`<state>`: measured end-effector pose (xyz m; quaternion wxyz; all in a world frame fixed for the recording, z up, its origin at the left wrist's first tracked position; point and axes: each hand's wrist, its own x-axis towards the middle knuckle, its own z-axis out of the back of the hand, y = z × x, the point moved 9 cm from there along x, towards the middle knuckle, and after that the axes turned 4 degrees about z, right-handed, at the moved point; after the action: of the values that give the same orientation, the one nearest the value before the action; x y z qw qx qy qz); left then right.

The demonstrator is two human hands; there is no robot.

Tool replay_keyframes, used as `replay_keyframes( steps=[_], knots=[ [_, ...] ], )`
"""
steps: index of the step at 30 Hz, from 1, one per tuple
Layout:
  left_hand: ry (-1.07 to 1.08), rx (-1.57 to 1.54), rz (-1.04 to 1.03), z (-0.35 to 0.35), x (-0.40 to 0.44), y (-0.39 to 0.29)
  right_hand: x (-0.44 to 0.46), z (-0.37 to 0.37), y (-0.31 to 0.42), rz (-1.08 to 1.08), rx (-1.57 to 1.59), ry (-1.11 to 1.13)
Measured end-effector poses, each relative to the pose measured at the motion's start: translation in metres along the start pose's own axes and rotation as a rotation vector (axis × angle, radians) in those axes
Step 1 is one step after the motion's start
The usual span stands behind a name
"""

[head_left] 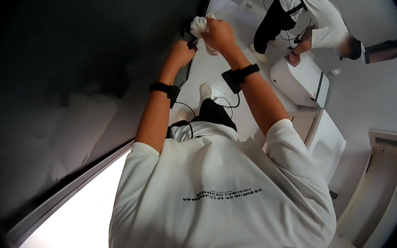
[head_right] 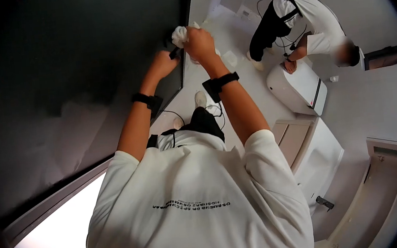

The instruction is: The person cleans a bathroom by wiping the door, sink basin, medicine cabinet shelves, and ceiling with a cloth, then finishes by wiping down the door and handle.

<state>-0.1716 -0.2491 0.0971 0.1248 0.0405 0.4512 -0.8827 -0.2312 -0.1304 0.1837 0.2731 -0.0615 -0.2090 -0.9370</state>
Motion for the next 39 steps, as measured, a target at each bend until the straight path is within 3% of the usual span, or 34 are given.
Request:
replay_keyframes(
  steps=[4,7,10,14,18,22,24,26,29,33,37,39],
  knots=[
    [-0.068,0.061,-0.002,0.003,0.013,-0.005,-0.011,0.009,-0.002,0.144,0.154,-0.184],
    [-0.051,0.043,-0.049,-0.005,0.01,-0.012,-0.029,0.026,0.01,0.152,0.133,-0.195],
    [-0.029,0.018,-0.02,-0.008,-0.003,-0.026,-0.014,0.028,-0.02,0.022,0.219,-0.132],
    [-0.241,0.114,-0.114,-0.004,-0.039,-0.04,-0.005,-0.016,-0.086,-0.21,0.684,-0.024],
    [-0.329,0.199,-0.172,-0.004,-0.042,-0.049,-0.035,-0.06,-0.105,-0.612,1.633,0.116],
    [-0.292,0.214,-0.189,-0.004,-0.043,-0.054,-0.053,-0.088,-0.095,-0.602,2.099,0.155],
    [-0.303,0.154,-0.23,0.001,-0.029,-0.058,-0.06,-0.074,-0.078,-0.471,2.197,0.049],
    [-0.312,0.04,-0.256,0.009,-0.025,-0.047,-0.055,-0.08,-0.067,-0.567,2.198,0.044],
    [-0.331,0.08,-0.265,0.018,-0.039,-0.038,-0.052,-0.085,-0.059,-0.623,1.958,0.19],
    [-0.23,-0.097,-0.266,0.027,-0.017,-0.024,-0.006,-0.052,-0.048,-0.462,1.541,0.359],
    [-0.161,-0.234,-0.154,0.043,-0.007,-0.006,0.015,-0.062,-0.043,-0.569,1.691,0.142],
    [-0.121,-0.325,-0.062,0.038,-0.018,0.002,0.013,-0.075,-0.042,-0.587,1.854,0.16]
  ],
)
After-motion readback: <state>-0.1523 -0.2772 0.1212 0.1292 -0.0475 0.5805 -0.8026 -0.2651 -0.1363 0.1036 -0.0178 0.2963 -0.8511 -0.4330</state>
